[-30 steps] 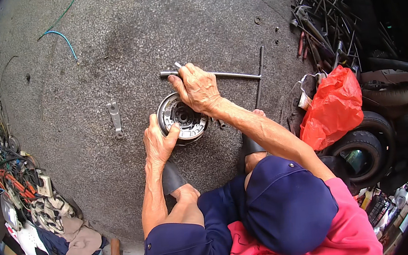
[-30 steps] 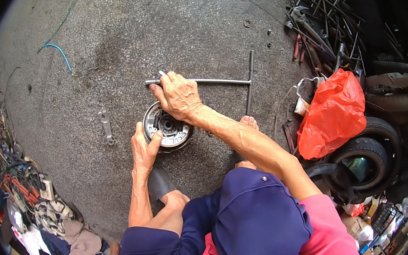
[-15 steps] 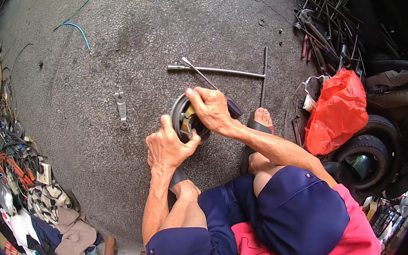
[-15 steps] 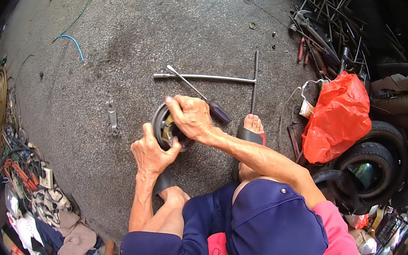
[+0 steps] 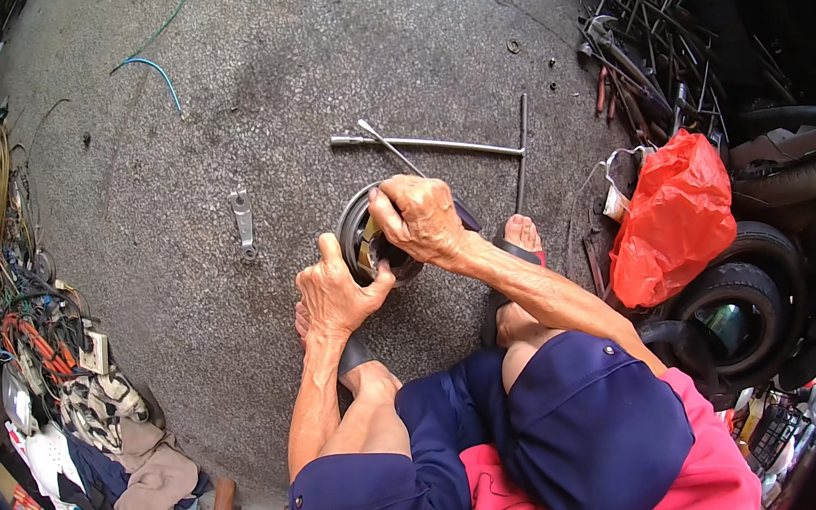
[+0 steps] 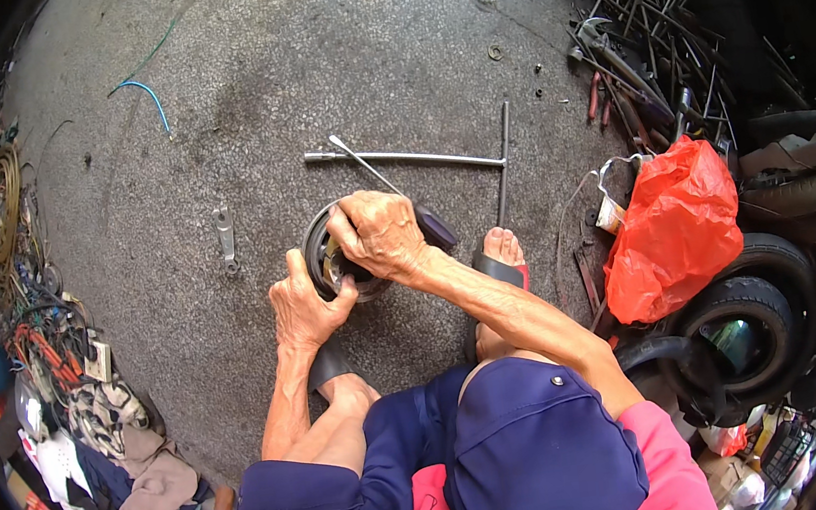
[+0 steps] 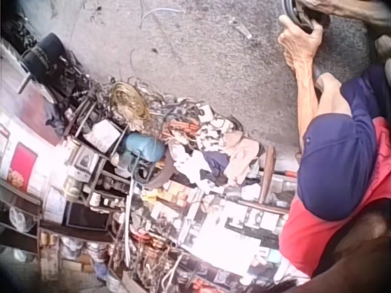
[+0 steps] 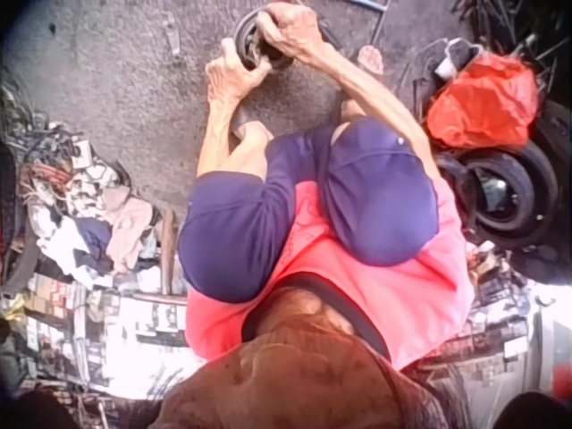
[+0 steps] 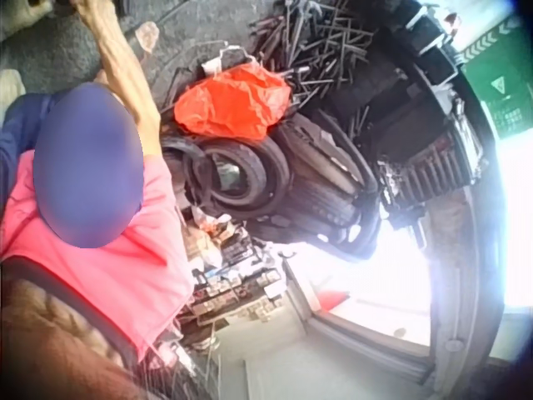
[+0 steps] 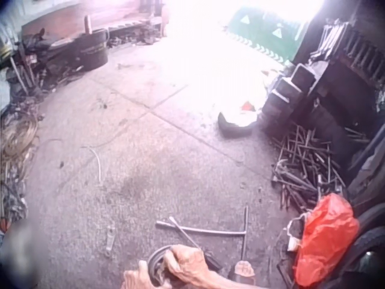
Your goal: The person sits on the floor and assembles a circular mechanical component, likely a clutch or brake assembly. They insert small metal pieces, align parts, and use a screwdriver and wrench to tighten screws and secure the assembly.
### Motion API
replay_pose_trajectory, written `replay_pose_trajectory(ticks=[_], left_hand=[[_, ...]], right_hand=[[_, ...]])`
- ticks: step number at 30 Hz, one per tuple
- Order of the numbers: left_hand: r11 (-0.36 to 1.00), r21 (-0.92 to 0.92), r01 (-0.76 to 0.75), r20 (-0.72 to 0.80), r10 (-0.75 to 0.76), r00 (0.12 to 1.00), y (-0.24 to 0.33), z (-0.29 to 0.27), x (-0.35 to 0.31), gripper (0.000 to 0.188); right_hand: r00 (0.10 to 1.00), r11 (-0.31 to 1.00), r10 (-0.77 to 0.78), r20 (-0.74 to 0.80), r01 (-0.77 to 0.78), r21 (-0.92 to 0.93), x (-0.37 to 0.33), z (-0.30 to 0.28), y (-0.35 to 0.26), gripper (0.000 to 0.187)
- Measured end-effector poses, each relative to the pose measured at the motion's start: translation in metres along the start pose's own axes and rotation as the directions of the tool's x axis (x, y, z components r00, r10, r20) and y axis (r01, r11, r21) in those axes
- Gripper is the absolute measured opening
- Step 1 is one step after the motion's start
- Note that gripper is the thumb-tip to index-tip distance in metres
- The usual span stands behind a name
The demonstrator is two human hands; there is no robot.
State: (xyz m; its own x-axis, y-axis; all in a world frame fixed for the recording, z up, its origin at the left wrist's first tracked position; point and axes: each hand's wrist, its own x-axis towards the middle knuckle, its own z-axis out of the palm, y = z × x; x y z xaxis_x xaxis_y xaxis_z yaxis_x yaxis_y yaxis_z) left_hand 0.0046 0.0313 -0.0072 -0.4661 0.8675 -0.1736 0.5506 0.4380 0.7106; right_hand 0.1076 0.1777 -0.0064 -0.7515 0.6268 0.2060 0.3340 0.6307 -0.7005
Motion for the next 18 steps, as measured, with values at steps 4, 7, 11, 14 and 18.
replay_pose_trajectory(ticks=[4,7,11,14,18], left_hand=[[0.996,-0.091,0.016,0.059,-0.011,0.998,0.01,-0.008,0.001,0.052],[0.966,-0.249,0.065,0.13,-0.033,0.991,0.02,-0.015,0.002,0.053],[0.879,-0.463,0.111,0.211,-0.013,0.977,0.024,-0.019,0.006,0.052],[0.821,-0.549,0.157,0.236,-0.028,0.971,0.035,-0.023,0.012,0.05],[0.671,-0.624,0.399,0.397,-0.168,0.902,0.02,-0.022,-0.008,0.049]], right_hand=[[1.0,1.0,0.014,-0.024,-0.015,-0.022,0.002,-0.016,-0.009,0.025],[0.805,0.785,0.513,0.299,-0.581,0.216,0.022,-0.048,-0.01,0.031],[0.835,0.739,0.546,0.078,-0.522,0.426,0.025,-0.06,-0.019,0.029],[0.959,0.97,0.243,-0.146,-0.244,0.013,0.031,-0.072,-0.026,0.025],[0.822,0.994,0.048,-0.567,-0.094,-0.052,0.068,-0.143,-0.018,0.024]])
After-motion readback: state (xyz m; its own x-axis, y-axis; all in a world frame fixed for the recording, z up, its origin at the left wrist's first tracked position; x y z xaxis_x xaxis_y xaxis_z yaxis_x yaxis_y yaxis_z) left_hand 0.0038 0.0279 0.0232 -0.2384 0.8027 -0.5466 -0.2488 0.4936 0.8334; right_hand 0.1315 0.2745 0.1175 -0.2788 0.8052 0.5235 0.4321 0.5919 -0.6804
